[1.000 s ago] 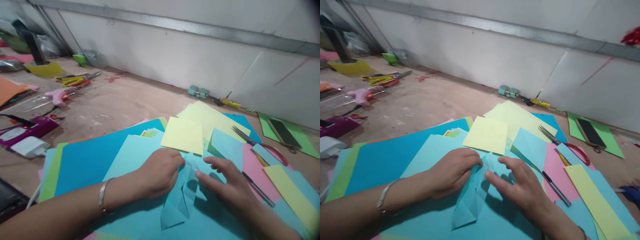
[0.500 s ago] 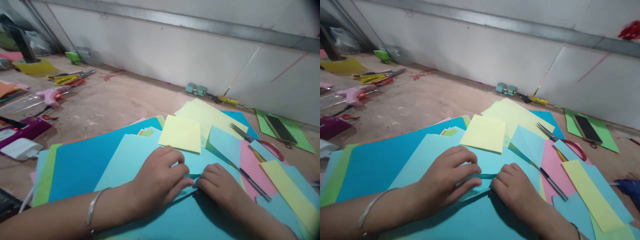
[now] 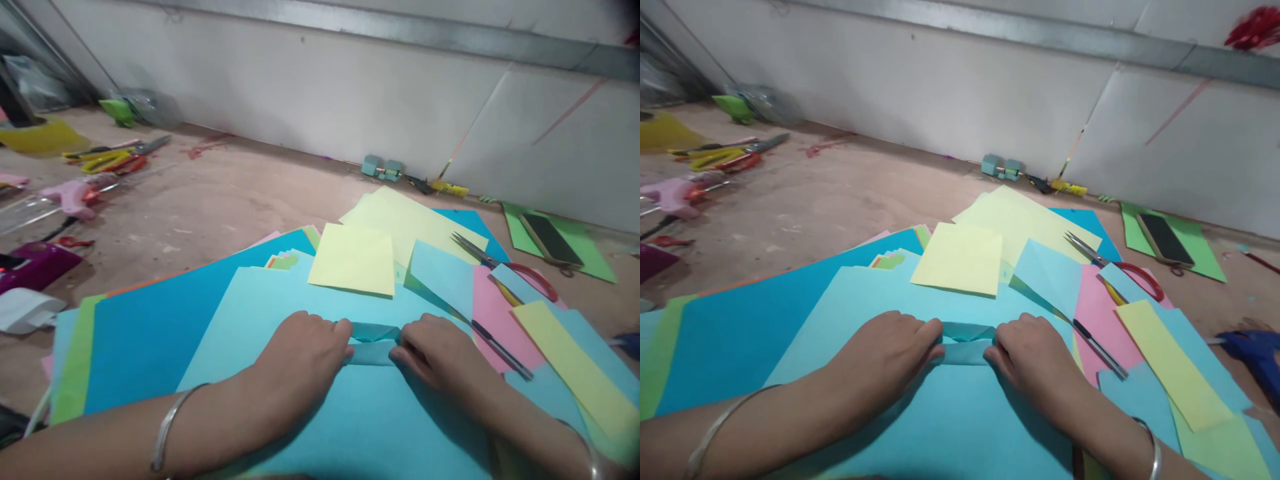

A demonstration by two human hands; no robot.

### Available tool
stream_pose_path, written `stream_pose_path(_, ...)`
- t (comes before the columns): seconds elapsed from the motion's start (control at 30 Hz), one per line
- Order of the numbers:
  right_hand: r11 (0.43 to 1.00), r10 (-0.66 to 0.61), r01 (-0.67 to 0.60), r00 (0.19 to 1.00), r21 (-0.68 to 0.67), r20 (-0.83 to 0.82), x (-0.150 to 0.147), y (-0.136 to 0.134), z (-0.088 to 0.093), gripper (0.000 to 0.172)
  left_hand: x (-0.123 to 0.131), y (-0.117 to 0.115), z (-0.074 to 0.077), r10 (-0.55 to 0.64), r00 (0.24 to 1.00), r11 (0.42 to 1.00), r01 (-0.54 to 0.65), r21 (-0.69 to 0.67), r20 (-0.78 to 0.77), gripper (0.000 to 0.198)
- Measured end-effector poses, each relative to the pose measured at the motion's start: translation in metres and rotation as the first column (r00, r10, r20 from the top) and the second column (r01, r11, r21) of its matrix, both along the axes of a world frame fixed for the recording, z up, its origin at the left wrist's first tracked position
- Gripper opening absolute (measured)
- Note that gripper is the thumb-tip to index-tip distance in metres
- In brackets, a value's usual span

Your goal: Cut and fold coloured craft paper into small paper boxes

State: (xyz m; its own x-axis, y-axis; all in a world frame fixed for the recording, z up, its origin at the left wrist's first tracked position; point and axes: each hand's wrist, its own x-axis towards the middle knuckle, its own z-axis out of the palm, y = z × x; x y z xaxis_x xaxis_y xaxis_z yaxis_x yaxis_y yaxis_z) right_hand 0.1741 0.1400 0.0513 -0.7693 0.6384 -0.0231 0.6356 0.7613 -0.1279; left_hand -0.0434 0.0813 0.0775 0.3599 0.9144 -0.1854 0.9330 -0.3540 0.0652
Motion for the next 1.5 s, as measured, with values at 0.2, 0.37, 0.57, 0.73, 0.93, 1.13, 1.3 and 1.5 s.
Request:
stream_pose_path(0.2, 0.994, 0.022, -0.025, 0.999, 0.107, 0.034, 0.000, -0.001, -0.002, 0.026, 0.004, 0.003, -0.002, 0.053, 0.999, 0.995, -0.053, -0.085, -0.003, 0.026)
stream_pose_path(0.37, 0.980, -0.002, -0.002, 1.000, 0.197, 0.020, 0.000, -0.008, -0.008, 0.035, 0.008, 0.005, -0.005, 0.069, 0.997, 0.993, -0.073, -0.098, -0.038, 0.031)
stream_pose_path(0.57, 0.999, -0.051, 0.050, 0.970, 0.012, 0.239, 0.001, 0.005, 0.009, 0.031, 0.007, 0.007, 0.001, 0.068, 0.996, 0.988, -0.074, -0.139, -0.050, 0.034)
stream_pose_path(0.73, 0.980, -0.050, 0.112, 0.938, -0.164, 0.344, 0.007, 0.019, 0.022, 0.026, -0.002, 0.008, 0.009, 0.096, 0.986, 0.984, -0.115, -0.138, -0.137, 0.042)
stream_pose_path(0.93, 0.967, -0.037, 0.127, 0.927, -0.219, 0.372, 0.003, 0.018, 0.025, 0.022, -0.017, 0.012, 0.015, 0.107, 0.972, 0.963, -0.154, -0.222, -0.207, 0.049)
stream_pose_path(1.13, 0.967, -0.033, 0.138, 0.903, -0.215, 0.427, -0.002, 0.019, 0.026, 0.018, -0.037, 0.019, 0.024, 0.149, 0.968, 0.951, -0.197, -0.237, -0.203, 0.037)
stream_pose_path(1.3, 0.995, -0.024, 0.058, 0.930, -0.082, 0.366, 0.008, 0.012, 0.012, 0.017, -0.035, 0.014, 0.035, 0.181, 0.952, 0.958, -0.114, -0.263, 0.246, 0.024)
stream_pose_path(1.5, 0.967, 0.059, -0.047, 0.997, 0.252, -0.039, 0.012, -0.011, 0.003, 0.013, -0.023, 0.013, 0.013, 0.086, 0.910, 0.995, -0.058, -0.080, 0.406, 0.016)
